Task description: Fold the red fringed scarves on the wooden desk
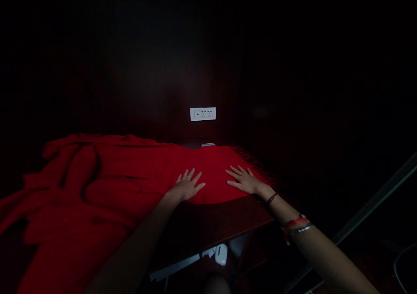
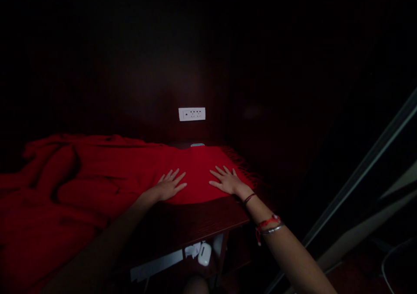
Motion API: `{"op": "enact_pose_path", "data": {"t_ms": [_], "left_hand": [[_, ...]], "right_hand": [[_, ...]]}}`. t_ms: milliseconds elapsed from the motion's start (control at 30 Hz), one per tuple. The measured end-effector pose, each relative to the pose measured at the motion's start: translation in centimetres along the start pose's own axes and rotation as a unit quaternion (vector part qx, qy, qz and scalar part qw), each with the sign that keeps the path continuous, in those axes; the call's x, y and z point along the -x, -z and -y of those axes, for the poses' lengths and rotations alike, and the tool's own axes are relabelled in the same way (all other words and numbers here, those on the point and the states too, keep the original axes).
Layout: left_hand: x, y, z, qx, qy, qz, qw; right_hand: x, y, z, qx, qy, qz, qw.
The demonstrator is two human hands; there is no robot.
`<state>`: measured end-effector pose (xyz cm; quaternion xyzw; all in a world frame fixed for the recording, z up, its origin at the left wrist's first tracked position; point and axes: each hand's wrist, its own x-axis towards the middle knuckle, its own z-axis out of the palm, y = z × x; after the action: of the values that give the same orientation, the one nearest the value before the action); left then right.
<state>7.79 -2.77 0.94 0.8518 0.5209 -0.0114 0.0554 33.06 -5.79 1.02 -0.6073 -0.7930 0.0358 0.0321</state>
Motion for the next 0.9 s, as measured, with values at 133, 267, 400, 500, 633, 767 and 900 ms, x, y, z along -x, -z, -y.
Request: {"op": "enact_pose_path", "data": {"t_ms": [133,267,400,500,633,767,900], "left_hand": [[-0.1,-0.2,-0.1,0.015,-0.024,0.02,0.999],[-0.2,-0.1,0.1,0.011,-0.041,-0.026,0.999],[-0.3,-0.2,0.4,0.026,-0.003,-0.012,1.0],[-0.2,-0.1,0.3,0.031,-0.008,-0.002,0.999],[0.6,1.1,0.1,0.017,0.002,-0.013,1.0],[4.3,3.0,1.4,-0.038,0.064,-0.056,0.996],[11.4,3.2,5.0,-0.118,0.121,-0.139,0.976]], "right_hand": [[0.1,-0.7,-1.6,0.005,-0.067,0.031,0.997],[0.3,-0.4,-2.6,0.01,-0.095,0.037,0.995],[0.7,0.5,-0.3,-0.001,-0.042,-0.017,0.999],[0.8,0.6,1.9,-0.019,0.035,-0.034,0.999],[0.6,-0.3,2.6,-0.001,0.038,-0.004,0.999],[0.2,-0.9,1.7,0.006,0.033,-0.016,0.999],[-0.1,-1.0,1.1,0.001,0.027,-0.023,0.999]]}}
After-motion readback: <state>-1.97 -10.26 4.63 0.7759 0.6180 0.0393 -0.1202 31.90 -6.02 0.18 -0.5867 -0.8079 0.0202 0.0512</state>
